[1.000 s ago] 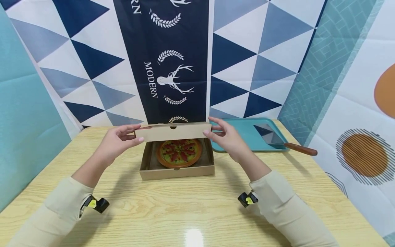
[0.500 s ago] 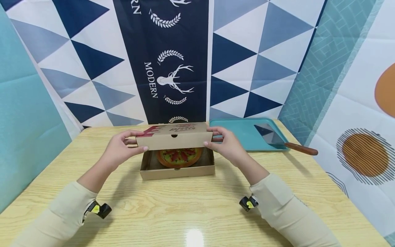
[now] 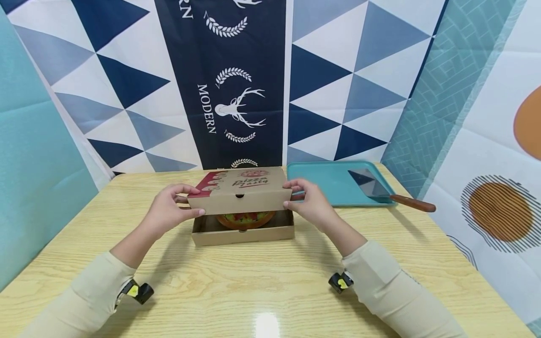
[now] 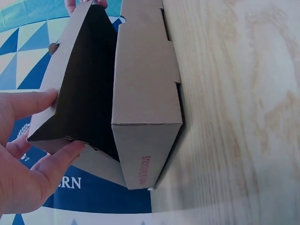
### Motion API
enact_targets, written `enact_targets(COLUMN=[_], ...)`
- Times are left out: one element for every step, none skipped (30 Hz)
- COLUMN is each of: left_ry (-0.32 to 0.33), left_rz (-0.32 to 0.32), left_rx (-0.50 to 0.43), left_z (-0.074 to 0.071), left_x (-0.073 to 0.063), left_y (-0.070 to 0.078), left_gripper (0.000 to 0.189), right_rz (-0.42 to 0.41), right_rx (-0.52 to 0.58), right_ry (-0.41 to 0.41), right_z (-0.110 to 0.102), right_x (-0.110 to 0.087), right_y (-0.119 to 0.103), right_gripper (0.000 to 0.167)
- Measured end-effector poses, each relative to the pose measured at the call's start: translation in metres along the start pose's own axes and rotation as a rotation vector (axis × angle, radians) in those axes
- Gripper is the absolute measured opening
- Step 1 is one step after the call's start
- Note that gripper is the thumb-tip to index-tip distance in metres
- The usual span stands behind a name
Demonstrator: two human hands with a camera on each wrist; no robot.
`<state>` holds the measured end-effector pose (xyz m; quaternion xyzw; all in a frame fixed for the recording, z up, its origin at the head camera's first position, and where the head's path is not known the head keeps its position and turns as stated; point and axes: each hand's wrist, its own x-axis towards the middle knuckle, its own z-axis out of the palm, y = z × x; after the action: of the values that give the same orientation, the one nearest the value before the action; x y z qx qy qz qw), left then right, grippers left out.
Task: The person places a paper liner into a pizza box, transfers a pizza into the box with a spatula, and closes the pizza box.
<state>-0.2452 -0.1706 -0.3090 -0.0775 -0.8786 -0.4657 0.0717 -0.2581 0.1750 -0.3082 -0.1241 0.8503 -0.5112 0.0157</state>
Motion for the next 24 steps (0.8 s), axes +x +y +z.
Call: enact_targets(left_ry=[0.002, 0.004, 0.005, 0.005, 0.005, 0.004, 0.002, 0.0, -0.003, -0.006, -0.008, -0.011, -0.012, -0.013, -0.017, -0.02, -0.023, -0.027, -0.031, -0.034, -0.039, -0.045, -0.048, -0.052], left_rz=[0.003, 0.004, 0.002, -0.001, -0.004, -0.007, -0.008, -0.009, -0.008, -0.005, 0.003, 0.009, 0.013, 0.017, 0.023, 0.025, 0.025, 0.019, 0.016, 0.014, 0.011, 0.012, 0.012, 0.014], left_rx=[0.013, 0.025, 0.04, 0.054, 0.065, 0.074, 0.08, 0.085, 0.091, 0.095, 0.102, 0.108, 0.116, 0.122, 0.127, 0.132, 0.137, 0.14, 0.146, 0.153, 0.159, 0.168, 0.173, 0.177], left_z=[0.0, 0.001, 0.001, 0.002, 0.002, 0.003, 0.003, 0.004, 0.005, 0.005, 0.005, 0.006, 0.006, 0.007, 0.007, 0.008, 0.009, 0.01, 0.011, 0.011, 0.012, 0.013, 0.013, 0.014], left_x=[-0.001, -0.001, -0.002, -0.002, -0.003, -0.003, -0.004, -0.004, -0.003, -0.003, -0.003, -0.003, -0.003, -0.003, -0.004, -0.004, -0.004, -0.005, -0.005, -0.006, -0.006, -0.007, -0.007, -0.007], left_y=[0.0, 0.0, 0.0, 0.0, 0.0, 0.0, -0.001, -0.001, -0.002, -0.003, -0.004, -0.004, -0.005, -0.006, -0.007, -0.007, -0.008, -0.008, -0.008, -0.009, -0.009, -0.009, -0.01, -0.01], left_gripper=[0.045, 0.045, 0.044, 0.044, 0.044, 0.043, 0.043, 0.042, 0.042, 0.041, 0.041, 0.04, 0.039, 0.038, 0.037, 0.036, 0.035, 0.034, 0.034, 0.033, 0.033, 0.032, 0.032, 0.032], right_rz=[0.002, 0.002, 0.003, 0.002, -0.001, -0.004, -0.008, -0.01, -0.011, -0.013, -0.016, -0.021, -0.025, -0.028, -0.031, -0.036, -0.038, -0.04, -0.039, -0.035, -0.035, -0.037, -0.039, -0.046], right_rx=[-0.003, -0.007, -0.013, -0.018, -0.023, -0.029, -0.033, -0.039, -0.044, -0.051, -0.059, -0.07, -0.08, -0.093, -0.103, -0.116, -0.128, -0.137, -0.145, -0.152, -0.156, -0.162, -0.167, -0.173], right_ry=[-0.001, -0.002, -0.002, -0.002, -0.004, -0.006, -0.009, -0.009, -0.009, -0.01, -0.01, -0.011, -0.01, -0.007, -0.006, -0.004, -0.003, -0.003, -0.001, 0.0, -0.002, -0.003, -0.007, -0.011], right_z=[0.0, 0.0, 0.0, 0.0, 0.001, 0.001, 0.001, 0.001, 0.001, 0.001, 0.001, 0.002, 0.002, 0.003, 0.003, 0.004, 0.004, 0.004, 0.005, 0.005, 0.005, 0.006, 0.006, 0.006], right_x=[0.0, 0.0, 0.0, 0.0, 0.0, 0.0, 0.0, 0.0, 0.0, 0.0, 0.0, -0.001, -0.001, -0.001, -0.001, -0.001, -0.001, -0.001, -0.001, -0.001, -0.001, -0.001, -0.001, -0.001], right_y=[0.001, 0.001, 0.002, 0.003, 0.004, 0.005, 0.006, 0.006, 0.007, 0.008, 0.008, 0.009, 0.009, 0.01, 0.011, 0.012, 0.012, 0.013, 0.014, 0.014, 0.015, 0.015, 0.016, 0.016], right_gripper=[0.044, 0.043, 0.042, 0.041, 0.04, 0.039, 0.038, 0.037, 0.037, 0.036, 0.035, 0.035, 0.034, 0.034, 0.033, 0.033, 0.032, 0.032, 0.031, 0.031, 0.03, 0.03, 0.029, 0.028])
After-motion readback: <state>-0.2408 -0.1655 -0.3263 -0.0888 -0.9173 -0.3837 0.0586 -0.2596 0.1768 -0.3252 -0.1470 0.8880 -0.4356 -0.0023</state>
